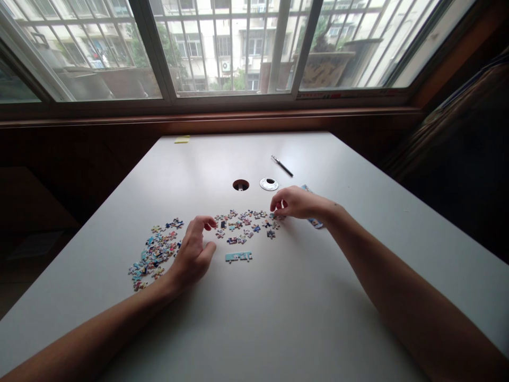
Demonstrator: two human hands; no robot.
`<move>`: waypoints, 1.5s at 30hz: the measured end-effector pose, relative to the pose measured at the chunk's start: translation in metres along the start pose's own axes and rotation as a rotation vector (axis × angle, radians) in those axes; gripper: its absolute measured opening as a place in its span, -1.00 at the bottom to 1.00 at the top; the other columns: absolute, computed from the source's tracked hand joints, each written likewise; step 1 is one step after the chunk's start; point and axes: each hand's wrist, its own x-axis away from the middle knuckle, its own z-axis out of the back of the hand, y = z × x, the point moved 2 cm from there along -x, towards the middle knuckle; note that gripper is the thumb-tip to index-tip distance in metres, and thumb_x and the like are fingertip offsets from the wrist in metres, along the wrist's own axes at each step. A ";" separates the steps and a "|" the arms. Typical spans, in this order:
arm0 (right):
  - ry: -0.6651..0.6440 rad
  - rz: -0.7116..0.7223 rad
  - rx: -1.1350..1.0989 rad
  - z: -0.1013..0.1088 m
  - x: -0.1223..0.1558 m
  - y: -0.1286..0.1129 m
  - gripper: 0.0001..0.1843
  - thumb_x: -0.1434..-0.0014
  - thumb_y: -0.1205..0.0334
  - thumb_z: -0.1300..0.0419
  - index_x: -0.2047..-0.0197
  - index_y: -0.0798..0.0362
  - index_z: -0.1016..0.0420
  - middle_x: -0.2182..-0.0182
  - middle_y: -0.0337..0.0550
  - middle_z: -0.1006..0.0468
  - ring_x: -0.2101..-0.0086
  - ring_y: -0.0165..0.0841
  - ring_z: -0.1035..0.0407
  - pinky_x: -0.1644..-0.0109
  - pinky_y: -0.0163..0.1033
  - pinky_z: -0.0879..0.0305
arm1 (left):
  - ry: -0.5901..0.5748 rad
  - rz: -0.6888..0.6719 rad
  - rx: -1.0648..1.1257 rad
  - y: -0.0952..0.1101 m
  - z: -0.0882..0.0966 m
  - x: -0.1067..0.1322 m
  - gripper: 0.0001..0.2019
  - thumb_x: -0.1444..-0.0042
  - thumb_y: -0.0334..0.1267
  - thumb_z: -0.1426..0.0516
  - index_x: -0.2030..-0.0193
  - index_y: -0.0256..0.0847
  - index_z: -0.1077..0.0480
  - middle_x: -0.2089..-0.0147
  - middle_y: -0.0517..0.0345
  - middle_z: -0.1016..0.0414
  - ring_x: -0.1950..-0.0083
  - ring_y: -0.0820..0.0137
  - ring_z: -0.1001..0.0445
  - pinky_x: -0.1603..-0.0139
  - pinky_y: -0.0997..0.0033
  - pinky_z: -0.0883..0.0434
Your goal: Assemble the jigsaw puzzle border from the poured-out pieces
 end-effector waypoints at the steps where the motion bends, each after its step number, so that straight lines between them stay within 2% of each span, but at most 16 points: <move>1: -0.008 -0.006 0.004 -0.001 0.000 0.000 -0.84 -0.05 0.20 -0.27 0.27 -0.02 -0.62 0.35 -0.16 -0.58 0.37 -0.36 -0.40 0.32 -0.29 -0.24 | -0.001 0.000 0.001 0.000 0.000 0.000 -0.61 0.03 -0.51 0.02 0.02 -0.17 -0.23 0.07 0.06 -0.33 0.03 0.25 -0.32 -0.03 0.18 -0.28; 4: -0.030 -0.037 0.014 -0.004 -0.001 -0.001 -0.85 -0.02 0.16 -0.30 0.31 -0.01 -0.61 0.36 -0.17 -0.58 0.38 -0.35 -0.41 0.35 -0.29 -0.23 | -0.002 0.001 0.004 -0.001 0.000 0.001 -0.61 0.03 -0.50 0.02 0.02 -0.16 -0.23 0.07 0.06 -0.33 0.02 0.25 -0.32 -0.04 0.18 -0.28; 11: -0.068 -0.064 0.009 -0.007 0.000 -0.005 -0.88 -0.02 0.21 -0.27 0.33 0.01 -0.58 0.37 -0.15 -0.59 0.37 -0.33 -0.42 0.36 -0.29 -0.22 | -0.002 -0.003 0.004 0.000 0.000 0.001 -0.61 0.03 -0.50 0.02 0.02 -0.17 -0.23 0.07 0.05 -0.33 0.02 0.24 -0.32 -0.03 0.17 -0.28; 17: -0.014 -0.009 -0.001 -0.005 0.000 -0.007 -0.95 0.01 0.31 -0.24 0.39 0.04 -0.51 0.40 -0.17 -0.56 0.39 -0.37 -0.38 0.37 -0.31 -0.20 | -0.005 -0.004 0.002 0.001 0.000 0.000 -0.61 0.03 -0.50 0.02 0.02 -0.17 -0.23 0.08 0.06 -0.33 0.03 0.25 -0.32 -0.02 0.18 -0.28; 23: 0.081 -0.002 -0.109 0.003 0.003 -0.009 -0.83 -0.06 0.28 -0.22 0.23 0.03 -0.54 0.33 -0.16 -0.56 0.36 -0.38 -0.39 0.31 -0.32 -0.25 | -0.005 0.000 0.002 0.000 0.000 0.000 -0.61 0.03 -0.50 0.02 0.02 -0.16 -0.23 0.08 0.05 -0.33 0.02 0.24 -0.32 -0.04 0.17 -0.28; 31: 0.066 -0.117 -0.185 -0.002 0.001 -0.002 -0.77 -0.07 0.32 -0.18 0.20 0.02 -0.59 0.32 -0.15 -0.59 0.40 -0.39 -0.43 0.33 -0.29 -0.30 | 0.003 0.002 0.017 0.000 0.001 0.001 -0.61 0.04 -0.50 0.03 0.03 -0.16 -0.24 0.08 0.06 -0.32 0.03 0.25 -0.32 -0.04 0.20 -0.28; 36: 0.096 -0.141 -0.174 -0.006 -0.002 0.000 -0.76 -0.03 0.34 -0.21 0.18 0.03 -0.53 0.30 -0.15 -0.58 0.40 -0.39 -0.43 0.34 -0.29 -0.33 | 0.003 0.003 0.016 0.003 0.001 0.000 -0.61 0.04 -0.51 0.03 0.03 -0.16 -0.23 0.10 0.07 -0.31 0.05 0.26 -0.30 -0.02 0.20 -0.28; 45: 0.177 -0.048 0.001 -0.008 -0.005 -0.001 -0.85 -0.05 0.34 -0.22 0.25 0.02 -0.53 0.36 -0.20 -0.56 0.41 -0.39 -0.40 0.35 -0.28 -0.27 | 0.010 -0.006 0.033 0.002 0.001 0.001 -0.61 0.04 -0.53 0.03 0.04 -0.17 -0.23 0.09 0.07 -0.31 0.04 0.26 -0.29 -0.03 0.20 -0.27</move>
